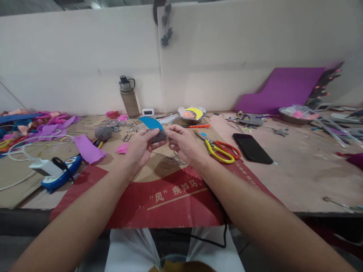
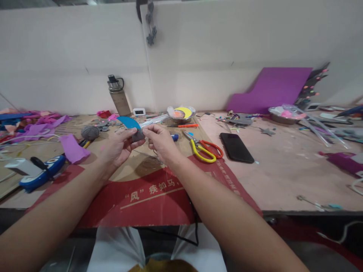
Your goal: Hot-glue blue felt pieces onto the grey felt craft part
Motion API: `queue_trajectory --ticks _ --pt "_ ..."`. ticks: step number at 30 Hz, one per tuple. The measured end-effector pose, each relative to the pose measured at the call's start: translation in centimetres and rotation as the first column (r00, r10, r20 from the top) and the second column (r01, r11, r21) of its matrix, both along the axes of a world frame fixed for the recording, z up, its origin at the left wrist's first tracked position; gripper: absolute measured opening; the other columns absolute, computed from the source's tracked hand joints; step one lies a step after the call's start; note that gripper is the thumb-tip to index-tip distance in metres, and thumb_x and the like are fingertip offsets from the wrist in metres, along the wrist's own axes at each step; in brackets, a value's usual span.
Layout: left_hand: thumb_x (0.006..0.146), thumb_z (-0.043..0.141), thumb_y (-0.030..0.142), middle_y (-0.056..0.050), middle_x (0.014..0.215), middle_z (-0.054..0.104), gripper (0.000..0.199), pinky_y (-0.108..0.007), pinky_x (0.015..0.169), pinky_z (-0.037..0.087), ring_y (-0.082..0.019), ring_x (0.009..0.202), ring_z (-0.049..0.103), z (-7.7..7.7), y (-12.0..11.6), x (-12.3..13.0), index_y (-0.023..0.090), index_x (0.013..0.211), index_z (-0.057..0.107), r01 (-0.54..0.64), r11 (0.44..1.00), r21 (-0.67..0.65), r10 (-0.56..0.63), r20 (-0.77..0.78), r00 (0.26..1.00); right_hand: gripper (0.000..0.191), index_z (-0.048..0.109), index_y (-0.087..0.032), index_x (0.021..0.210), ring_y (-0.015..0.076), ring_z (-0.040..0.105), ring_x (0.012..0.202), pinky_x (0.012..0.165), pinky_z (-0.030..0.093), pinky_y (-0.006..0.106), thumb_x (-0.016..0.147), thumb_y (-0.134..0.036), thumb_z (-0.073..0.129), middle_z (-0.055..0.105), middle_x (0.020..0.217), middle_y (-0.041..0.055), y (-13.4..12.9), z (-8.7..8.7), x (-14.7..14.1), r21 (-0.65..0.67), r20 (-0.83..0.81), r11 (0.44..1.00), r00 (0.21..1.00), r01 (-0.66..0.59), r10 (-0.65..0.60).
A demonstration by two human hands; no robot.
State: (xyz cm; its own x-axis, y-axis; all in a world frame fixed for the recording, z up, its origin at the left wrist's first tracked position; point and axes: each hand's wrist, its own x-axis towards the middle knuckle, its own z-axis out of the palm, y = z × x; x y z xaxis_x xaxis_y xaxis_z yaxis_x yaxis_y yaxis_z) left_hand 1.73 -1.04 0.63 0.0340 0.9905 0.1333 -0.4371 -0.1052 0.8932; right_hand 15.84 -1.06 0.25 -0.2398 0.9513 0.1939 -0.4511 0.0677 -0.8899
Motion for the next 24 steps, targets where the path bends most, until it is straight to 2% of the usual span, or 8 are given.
queue_trajectory --ticks 4,7,9,11,13,14,17,24 --pt "0.072 0.072 0.016 -0.004 0.075 0.071 0.007 -0.024 0.062 0.059 -0.013 0.068 0.067 -0.1 0.2 0.0 0.012 0.075 0.067 -0.002 1.000 -0.029 0.003 0.021 1.000 0.019 0.055 -0.020 0.073 0.0058 0.028 0.050 0.048 0.020 0.022 0.071 -0.033 0.069 0.039 0.060 -0.0077 0.5 -0.8 -0.3 0.103 0.047 0.992 0.996 0.070 -0.075" --pt "0.074 0.071 0.014 -0.004 0.074 0.071 0.005 -0.023 0.060 0.059 -0.012 0.065 0.066 -0.1 0.4 0.0 0.011 0.075 0.067 0.000 0.999 -0.053 0.003 0.045 0.999 0.010 0.056 -0.020 0.075 0.0089 0.039 0.056 0.054 0.032 0.025 0.080 -0.028 0.059 0.048 0.065 -0.0048 0.5 -1.0 -0.3 0.295 0.187 0.944 0.960 0.150 -0.211" --pt "0.076 0.070 0.013 -0.004 0.074 0.071 0.003 -0.022 0.060 0.059 -0.012 0.065 0.067 -0.1 0.4 0.1 0.011 0.075 0.067 -0.004 0.997 -0.073 0.008 0.060 0.998 0.008 0.058 -0.021 0.078 0.0120 0.048 0.068 0.065 0.039 0.028 0.084 -0.023 0.053 0.055 0.073 -0.0017 0.3 -0.9 -0.2 0.495 0.280 0.843 0.880 0.209 -0.383" --pt "0.077 0.069 0.012 -0.005 0.074 0.071 0.003 -0.022 0.060 0.059 -0.012 0.066 0.067 0.1 0.3 0.1 0.011 0.075 0.067 -0.003 0.996 -0.087 0.009 0.079 0.997 0.013 0.059 -0.020 0.081 0.0150 0.053 0.080 0.076 0.041 0.031 0.087 -0.020 0.048 0.059 0.082 0.0018 -0.1 -0.8 0.0 0.689 0.314 0.691 0.768 0.220 -0.557" --pt "0.079 0.067 0.011 -0.005 0.074 0.072 0.004 -0.021 0.058 0.059 -0.011 0.064 0.067 0.2 0.2 0.3 0.011 0.075 0.067 0.003 0.996 -0.091 0.007 0.101 0.995 0.014 0.060 -0.020 0.084 0.0168 0.053 0.085 0.079 0.041 0.033 0.090 -0.023 0.048 0.060 0.086 0.0042 -0.4 -0.8 0.1 0.800 0.316 0.571 0.680 0.184 -0.662" --pt "0.079 0.066 0.010 -0.005 0.073 0.071 0.005 -0.021 0.057 0.059 -0.011 0.062 0.067 0.2 0.1 0.3 0.011 0.075 0.067 0.004 0.996 -0.093 0.006 0.112 0.994 0.013 0.060 -0.020 0.086 0.0172 0.053 0.085 0.078 0.041 0.033 0.091 -0.025 0.050 0.060 0.087 0.0046 -0.4 -0.8 0.1 0.823 0.320 0.543 0.653 0.168 -0.686" --pt "0.080 0.065 0.008 -0.004 0.070 0.070 0.007 -0.019 0.057 0.059 -0.009 0.058 0.065 0.3 0.0 0.5 0.010 0.074 0.066 0.009 0.993 -0.120 0.006 0.127 0.992 0.013 0.060 -0.019 0.083 0.0163 0.052 0.079 0.074 0.041 0.031 0.090 -0.029 0.054 0.059 0.081 0.0033 -0.4 -0.9 0.0 0.810 0.329 0.555 0.636 0.190 -0.698" --pt "0.088 0.060 0.017 -0.007 0.081 0.073 0.011 -0.019 0.063 0.060 -0.012 0.069 0.070 0.4 0.0 0.6 0.010 0.082 0.065 0.054 0.990 -0.134 -0.034 0.147 0.989 0.013 0.062 -0.019 0.075 0.0132 0.052 0.069 0.069 0.041 0.029 0.084 -0.027 0.058 0.060 0.073 -0.0005 0.0 -0.8 0.1 0.550 0.302 0.769 0.780 0.327 -0.548"
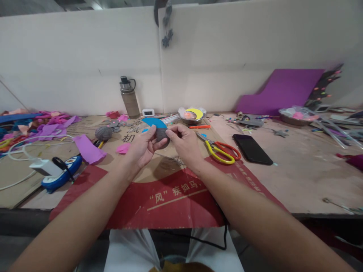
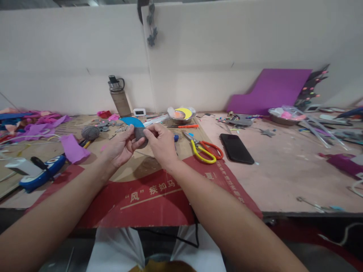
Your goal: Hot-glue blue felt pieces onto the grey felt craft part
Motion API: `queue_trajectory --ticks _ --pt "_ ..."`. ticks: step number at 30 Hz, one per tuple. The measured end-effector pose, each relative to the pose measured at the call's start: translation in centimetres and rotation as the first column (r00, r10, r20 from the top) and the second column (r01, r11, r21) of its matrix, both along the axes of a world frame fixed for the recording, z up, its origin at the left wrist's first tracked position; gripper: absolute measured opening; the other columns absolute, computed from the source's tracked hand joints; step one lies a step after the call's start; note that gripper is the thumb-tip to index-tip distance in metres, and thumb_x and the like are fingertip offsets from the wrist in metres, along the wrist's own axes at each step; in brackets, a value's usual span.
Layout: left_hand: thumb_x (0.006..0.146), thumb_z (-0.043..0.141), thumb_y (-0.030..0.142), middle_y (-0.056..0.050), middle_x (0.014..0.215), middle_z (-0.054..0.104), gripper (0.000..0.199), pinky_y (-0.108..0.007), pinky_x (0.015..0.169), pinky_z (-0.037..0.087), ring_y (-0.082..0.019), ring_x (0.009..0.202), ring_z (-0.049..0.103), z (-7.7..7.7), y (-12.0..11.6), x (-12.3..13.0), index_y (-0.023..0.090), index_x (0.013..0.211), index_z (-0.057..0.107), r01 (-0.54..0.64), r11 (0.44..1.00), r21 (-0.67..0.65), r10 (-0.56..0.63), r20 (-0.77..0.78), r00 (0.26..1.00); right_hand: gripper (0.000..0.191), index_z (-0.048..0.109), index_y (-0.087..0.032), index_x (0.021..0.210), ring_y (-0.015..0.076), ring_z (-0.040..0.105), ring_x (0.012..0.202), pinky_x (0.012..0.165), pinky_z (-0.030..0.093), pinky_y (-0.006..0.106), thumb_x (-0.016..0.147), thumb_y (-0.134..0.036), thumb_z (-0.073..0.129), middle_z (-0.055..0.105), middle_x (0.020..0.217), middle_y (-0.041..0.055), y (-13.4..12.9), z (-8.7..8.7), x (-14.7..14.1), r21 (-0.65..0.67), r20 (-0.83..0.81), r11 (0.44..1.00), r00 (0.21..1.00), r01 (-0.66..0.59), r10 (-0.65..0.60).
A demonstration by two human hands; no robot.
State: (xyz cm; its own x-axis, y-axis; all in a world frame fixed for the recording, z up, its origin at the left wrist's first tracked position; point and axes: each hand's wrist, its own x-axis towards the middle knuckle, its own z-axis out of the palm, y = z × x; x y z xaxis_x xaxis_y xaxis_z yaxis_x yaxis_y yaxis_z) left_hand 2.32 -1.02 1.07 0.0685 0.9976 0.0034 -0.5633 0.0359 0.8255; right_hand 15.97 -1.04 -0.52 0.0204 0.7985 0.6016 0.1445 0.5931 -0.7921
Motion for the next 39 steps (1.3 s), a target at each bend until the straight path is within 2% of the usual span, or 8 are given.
queue_trajectory --ticks 4,9,15,21,29,31,36,39 --pt "0.089 0.057 0.015 -0.007 0.083 0.073 0.011 -0.019 0.066 0.060 -0.012 0.073 0.070 0.0 0.2 -0.4 0.010 0.085 0.065 0.013 1.000 0.025 -0.013 -0.005 1.000 0.012 0.063 -0.019 0.075 0.0129 0.053 0.071 0.070 0.042 0.028 0.082 -0.027 0.059 0.062 0.073 -0.0011 0.0 0.2 -0.1 -0.039 -0.071 0.999 0.997 -0.034 0.031" --pt "0.088 0.059 0.019 -0.006 0.079 0.072 0.009 -0.020 0.055 0.059 -0.012 0.063 0.067 -0.1 0.3 -0.7 0.012 0.086 0.064 0.040 0.999 -0.029 -0.042 -0.071 0.997 0.012 0.063 -0.018 0.075 0.0128 0.053 0.070 0.070 0.042 0.028 0.081 -0.029 0.060 0.061 0.073 -0.0011 0.1 0.0 -0.2 -0.027 -0.093 0.999 0.995 -0.038 0.035" --pt "0.083 0.067 0.019 -0.005 0.081 0.072 0.006 -0.020 0.062 0.060 -0.012 0.070 0.067 0.0 0.1 -0.5 0.013 0.081 0.066 0.017 0.997 0.072 -0.013 -0.057 0.998 0.013 0.062 -0.019 0.075 0.0131 0.053 0.070 0.071 0.042 0.029 0.082 -0.030 0.060 0.062 0.073 -0.0007 -0.1 0.1 -0.1 -0.088 -0.106 0.995 0.994 -0.042 0.032" --pt "0.078 0.072 0.015 -0.001 0.071 0.067 0.009 -0.018 0.055 0.058 -0.009 0.060 0.065 -0.2 0.5 -1.0 0.013 0.075 0.064 -0.002 1.000 0.013 0.003 -0.060 0.998 0.012 0.062 -0.020 0.076 0.0133 0.049 0.071 0.069 0.040 0.029 0.081 -0.031 0.061 0.058 0.073 -0.0006 -0.5 0.1 -0.3 -0.047 -0.066 0.998 0.997 -0.045 0.042" --pt "0.080 0.069 0.014 -0.001 0.068 0.067 0.003 -0.012 0.037 0.046 -0.008 0.050 0.060 0.2 0.8 -1.9 0.015 0.080 0.067 0.130 0.991 -0.040 -0.132 -0.046 0.990 0.017 0.061 -0.021 0.074 0.0111 0.042 0.061 0.060 0.035 0.027 0.079 -0.037 0.065 0.050 0.065 -0.0033 -0.7 0.4 -0.2 -0.089 -0.186 0.961 0.952 -0.263 0.243" --pt "0.080 0.068 0.012 -0.002 0.070 0.068 0.003 -0.012 0.042 0.050 -0.009 0.054 0.062 0.2 0.8 -1.8 0.014 0.078 0.067 0.132 0.991 -0.035 -0.133 -0.035 0.991 0.018 0.060 -0.020 0.073 0.0109 0.041 0.061 0.059 0.034 0.027 0.078 -0.036 0.065 0.049 0.064 -0.0038 -0.6 0.5 -0.2 -0.115 -0.202 0.955 0.947 -0.275 0.248" --pt "0.078 0.069 0.007 -0.006 0.088 0.072 0.006 -0.022 0.077 0.061 -0.012 0.080 0.070 -0.2 0.8 -1.3 0.011 0.083 0.068 0.147 0.985 0.088 -0.143 -0.054 0.988 0.017 0.059 -0.020 0.073 0.0100 0.039 0.059 0.056 0.033 0.025 0.075 -0.036 0.063 0.049 0.064 -0.0039 0.4 0.1 -0.1 -0.205 -0.321 0.956 0.937 -0.210 0.137" --pt "0.073 0.072 0.004 -0.006 0.092 0.072 0.017 -0.024 0.080 0.060 -0.013 0.082 0.070 -0.2 0.8 -1.1 0.011 0.087 0.068 0.182 0.975 0.128 -0.169 -0.102 0.980 0.017 0.059 -0.019 0.072 0.0093 0.037 0.058 0.056 0.033 0.025 0.075 -0.036 0.064 0.049 0.065 -0.0042 0.9 -0.2 0.0 -0.210 -0.357 0.955 0.926 -0.209 0.124"
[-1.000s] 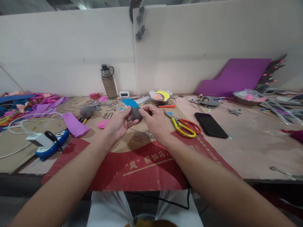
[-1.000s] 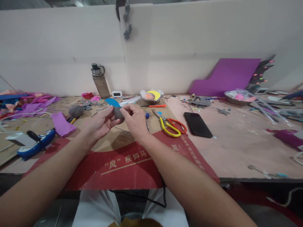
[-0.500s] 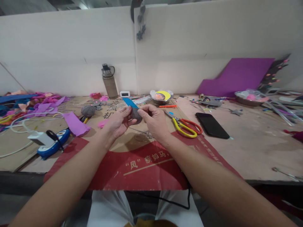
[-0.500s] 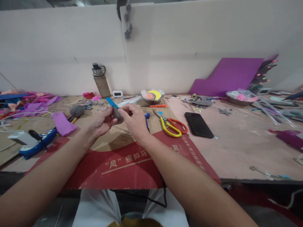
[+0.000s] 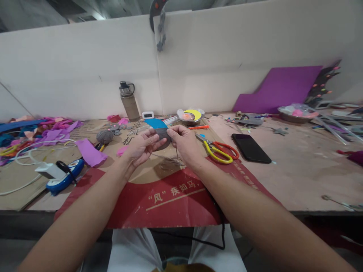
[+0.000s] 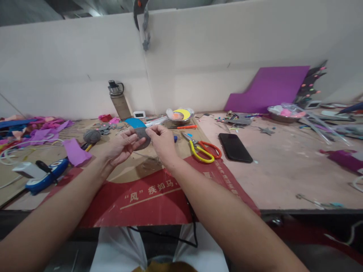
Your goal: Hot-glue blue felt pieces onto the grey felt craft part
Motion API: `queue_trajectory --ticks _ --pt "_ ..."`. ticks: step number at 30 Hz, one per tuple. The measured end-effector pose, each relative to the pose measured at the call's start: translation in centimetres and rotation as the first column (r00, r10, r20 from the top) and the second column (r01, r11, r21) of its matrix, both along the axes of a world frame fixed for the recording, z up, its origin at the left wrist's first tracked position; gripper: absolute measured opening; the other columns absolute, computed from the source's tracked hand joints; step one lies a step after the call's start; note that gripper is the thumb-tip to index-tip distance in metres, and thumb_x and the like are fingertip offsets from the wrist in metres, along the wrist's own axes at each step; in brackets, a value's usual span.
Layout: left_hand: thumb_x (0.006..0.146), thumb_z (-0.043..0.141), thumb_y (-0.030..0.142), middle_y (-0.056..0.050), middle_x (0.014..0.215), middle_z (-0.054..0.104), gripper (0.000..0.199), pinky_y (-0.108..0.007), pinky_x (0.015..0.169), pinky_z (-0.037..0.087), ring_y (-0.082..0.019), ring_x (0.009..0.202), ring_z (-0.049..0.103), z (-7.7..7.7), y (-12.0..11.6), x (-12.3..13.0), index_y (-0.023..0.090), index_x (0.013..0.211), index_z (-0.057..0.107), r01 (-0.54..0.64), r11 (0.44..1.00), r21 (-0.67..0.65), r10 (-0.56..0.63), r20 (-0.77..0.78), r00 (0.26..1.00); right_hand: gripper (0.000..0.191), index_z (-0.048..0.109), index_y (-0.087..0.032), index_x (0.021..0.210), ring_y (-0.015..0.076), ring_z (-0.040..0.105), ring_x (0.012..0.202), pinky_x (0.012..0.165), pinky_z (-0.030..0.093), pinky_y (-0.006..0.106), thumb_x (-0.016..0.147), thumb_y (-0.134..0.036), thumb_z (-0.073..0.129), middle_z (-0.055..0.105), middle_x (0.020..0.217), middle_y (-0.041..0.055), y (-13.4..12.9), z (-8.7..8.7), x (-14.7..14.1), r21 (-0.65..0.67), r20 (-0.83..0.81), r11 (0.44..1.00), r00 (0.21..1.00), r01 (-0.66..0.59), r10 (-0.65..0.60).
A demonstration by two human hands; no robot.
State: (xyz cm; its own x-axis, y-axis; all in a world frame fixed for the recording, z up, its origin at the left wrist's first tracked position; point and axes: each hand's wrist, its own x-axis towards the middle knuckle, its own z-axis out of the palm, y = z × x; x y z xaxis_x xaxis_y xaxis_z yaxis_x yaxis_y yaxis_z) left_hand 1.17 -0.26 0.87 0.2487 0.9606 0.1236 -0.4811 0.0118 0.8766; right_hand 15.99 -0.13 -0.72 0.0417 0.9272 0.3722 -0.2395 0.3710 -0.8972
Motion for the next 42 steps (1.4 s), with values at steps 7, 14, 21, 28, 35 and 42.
queue_trajectory --ticks 7,14,21,28,35,42 --pt "0.079 0.068 0.009 -0.005 0.079 0.071 0.003 -0.019 0.061 0.060 -0.010 0.065 0.068 0.2 0.1 -0.4 0.012 0.078 0.066 -0.090 0.994 -0.058 0.088 -0.028 0.996 0.019 0.058 -0.020 0.071 0.0092 0.037 0.056 0.055 0.033 0.025 0.077 -0.037 0.064 0.047 0.063 -0.0048 -0.5 0.2 -0.2 0.039 0.054 0.997 0.996 -0.066 0.064" --pt "0.075 0.075 0.018 -0.004 0.075 0.069 0.012 -0.019 0.060 0.057 -0.010 0.063 0.065 -0.3 0.0 0.1 0.011 0.080 0.066 -0.121 0.992 0.021 0.122 -0.065 0.990 0.013 0.061 -0.020 0.076 0.0129 0.049 0.067 0.066 0.040 0.029 0.082 -0.031 0.060 0.059 0.072 -0.0001 -1.5 0.5 -0.2 0.234 0.239 0.965 0.955 0.122 -0.179" --pt "0.071 0.078 0.020 0.001 0.072 0.064 0.022 -0.026 0.069 0.057 -0.011 0.068 0.065 -0.2 -1.0 0.8 0.015 0.074 0.057 -0.256 0.959 0.124 0.262 -0.033 0.965 0.012 0.061 -0.020 0.076 0.0146 0.052 0.069 0.067 0.042 0.030 0.084 -0.030 0.060 0.060 0.071 0.0014 -1.5 0.1 -0.4 0.360 0.340 0.919 0.895 0.161 -0.290" --pt "0.064 0.080 0.018 0.000 0.081 0.063 0.031 -0.022 0.057 0.049 -0.010 0.065 0.061 -0.1 -1.6 1.5 0.016 0.086 0.059 -0.280 0.923 0.263 0.320 -0.125 0.939 0.015 0.060 -0.020 0.080 0.0133 0.053 0.067 0.066 0.043 0.029 0.085 -0.034 0.059 0.060 0.073 0.0005 -1.6 0.4 -0.4 0.212 0.211 0.976 0.973 0.044 -0.090" --pt "0.062 0.079 0.015 0.001 0.083 0.060 0.032 -0.020 0.054 0.044 -0.009 0.065 0.056 -0.3 -1.4 1.5 0.018 0.087 0.058 -0.337 0.882 0.330 0.395 -0.127 0.910 0.016 0.058 -0.022 0.082 0.0115 0.044 0.063 0.060 0.037 0.026 0.086 -0.037 0.055 0.050 0.069 -0.0028 -1.2 0.1 -0.4 0.149 0.157 0.988 0.988 -0.033 0.010" --pt "0.063 0.079 0.018 -0.001 0.088 0.060 0.033 -0.021 0.056 0.046 -0.009 0.068 0.057 -0.1 -1.6 1.6 0.016 0.089 0.059 -0.306 0.896 0.322 0.355 -0.107 0.929 0.014 0.056 -0.021 0.079 0.0086 0.037 0.057 0.054 0.032 0.024 0.082 -0.034 0.060 0.045 0.067 -0.0046 -1.0 0.0 -0.5 0.092 0.002 0.991 0.995 -0.098 0.098"
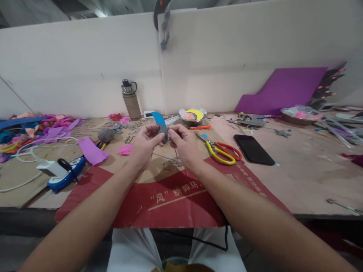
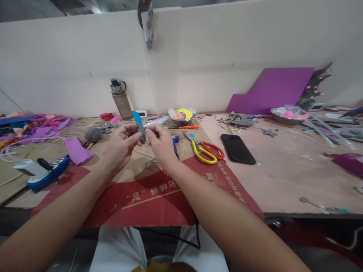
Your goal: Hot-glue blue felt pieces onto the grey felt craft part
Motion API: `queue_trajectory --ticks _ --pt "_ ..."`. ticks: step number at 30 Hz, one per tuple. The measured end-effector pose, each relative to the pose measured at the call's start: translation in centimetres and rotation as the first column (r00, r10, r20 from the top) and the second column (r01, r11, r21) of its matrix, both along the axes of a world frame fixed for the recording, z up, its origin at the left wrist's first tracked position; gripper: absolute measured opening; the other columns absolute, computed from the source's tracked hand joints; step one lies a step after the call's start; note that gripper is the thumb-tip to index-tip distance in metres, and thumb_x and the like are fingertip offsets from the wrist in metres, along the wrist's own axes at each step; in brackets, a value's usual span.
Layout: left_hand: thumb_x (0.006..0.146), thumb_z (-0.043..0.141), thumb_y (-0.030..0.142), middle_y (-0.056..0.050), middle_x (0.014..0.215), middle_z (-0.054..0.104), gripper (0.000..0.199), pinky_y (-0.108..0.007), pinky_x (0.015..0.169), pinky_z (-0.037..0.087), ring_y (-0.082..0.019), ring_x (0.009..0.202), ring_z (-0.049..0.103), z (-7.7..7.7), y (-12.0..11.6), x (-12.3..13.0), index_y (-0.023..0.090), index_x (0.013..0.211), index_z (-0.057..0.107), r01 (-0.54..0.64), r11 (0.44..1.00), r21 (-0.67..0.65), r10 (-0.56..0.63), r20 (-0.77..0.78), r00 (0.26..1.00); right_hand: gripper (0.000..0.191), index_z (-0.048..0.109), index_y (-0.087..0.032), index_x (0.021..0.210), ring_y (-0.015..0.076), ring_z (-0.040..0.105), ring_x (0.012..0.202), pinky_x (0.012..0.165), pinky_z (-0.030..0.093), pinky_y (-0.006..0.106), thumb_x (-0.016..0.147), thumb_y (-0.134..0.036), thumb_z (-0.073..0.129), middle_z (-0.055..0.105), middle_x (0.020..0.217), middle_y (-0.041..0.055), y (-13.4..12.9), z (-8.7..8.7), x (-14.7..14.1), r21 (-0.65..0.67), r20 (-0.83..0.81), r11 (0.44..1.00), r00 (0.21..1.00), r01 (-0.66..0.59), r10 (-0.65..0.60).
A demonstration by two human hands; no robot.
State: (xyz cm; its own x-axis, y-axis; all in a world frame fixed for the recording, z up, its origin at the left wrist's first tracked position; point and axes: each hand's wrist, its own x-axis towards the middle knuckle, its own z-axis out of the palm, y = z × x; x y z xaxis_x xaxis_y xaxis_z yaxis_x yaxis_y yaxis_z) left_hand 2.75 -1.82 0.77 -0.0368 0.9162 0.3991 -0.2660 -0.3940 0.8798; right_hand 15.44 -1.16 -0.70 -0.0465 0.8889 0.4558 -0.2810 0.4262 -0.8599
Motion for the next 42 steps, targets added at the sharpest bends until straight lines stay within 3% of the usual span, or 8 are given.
queue_trajectory --ticks 6,16,29,42 --pt "0.057 0.084 0.022 -0.002 0.089 0.062 0.042 -0.021 0.054 0.046 -0.011 0.070 0.058 -0.42 0.48 -0.05 0.017 0.090 0.059 0.000 1.000 -0.010 0.000 -0.007 1.000 0.013 0.056 -0.021 0.085 0.0064 0.043 0.057 0.052 0.034 0.021 0.078 -0.028 0.065 0.053 0.072 -0.0055 -0.29 0.32 -0.33 -0.045 -0.166 0.997 0.984 -0.070 0.062" --pt "0.063 0.083 0.025 -0.002 0.088 0.065 0.036 -0.025 0.062 0.056 -0.012 0.075 0.063 -0.24 -0.01 -0.06 0.017 0.089 0.059 0.055 0.998 -0.029 -0.056 -0.045 0.997 0.017 0.062 -0.020 0.085 0.0095 0.055 0.071 0.064 0.047 0.024 0.075 -0.032 0.069 0.061 0.079 -0.0019 -0.36 0.32 -0.42 -0.060 -0.118 0.997 0.992 -0.048 0.041" --pt "0.073 0.074 0.026 -0.004 0.090 0.068 0.020 -0.033 0.071 0.061 -0.016 0.081 0.067 -0.49 -0.23 -0.24 0.017 0.089 0.066 0.089 0.996 0.001 -0.089 -0.065 0.994 0.015 0.061 -0.019 0.082 0.0110 0.057 0.074 0.065 0.055 0.026 0.077 -0.032 0.067 0.061 0.081 -0.0005 -0.52 0.28 -0.59 -0.032 -0.097 0.996 0.992 -0.079 0.076" --pt "0.075 0.073 0.031 -0.005 0.091 0.070 0.021 -0.039 0.075 0.061 -0.019 0.084 0.069 -0.87 -0.18 -0.31 0.017 0.089 0.066 -0.011 0.999 0.045 0.016 -0.120 0.993 0.016 0.055 -0.020 0.082 0.0085 0.051 0.069 0.058 0.048 0.021 0.081 -0.035 0.062 0.055 0.080 -0.0019 -0.50 0.31 -0.40 -0.027 -0.046 0.996 0.995 -0.090 0.088"
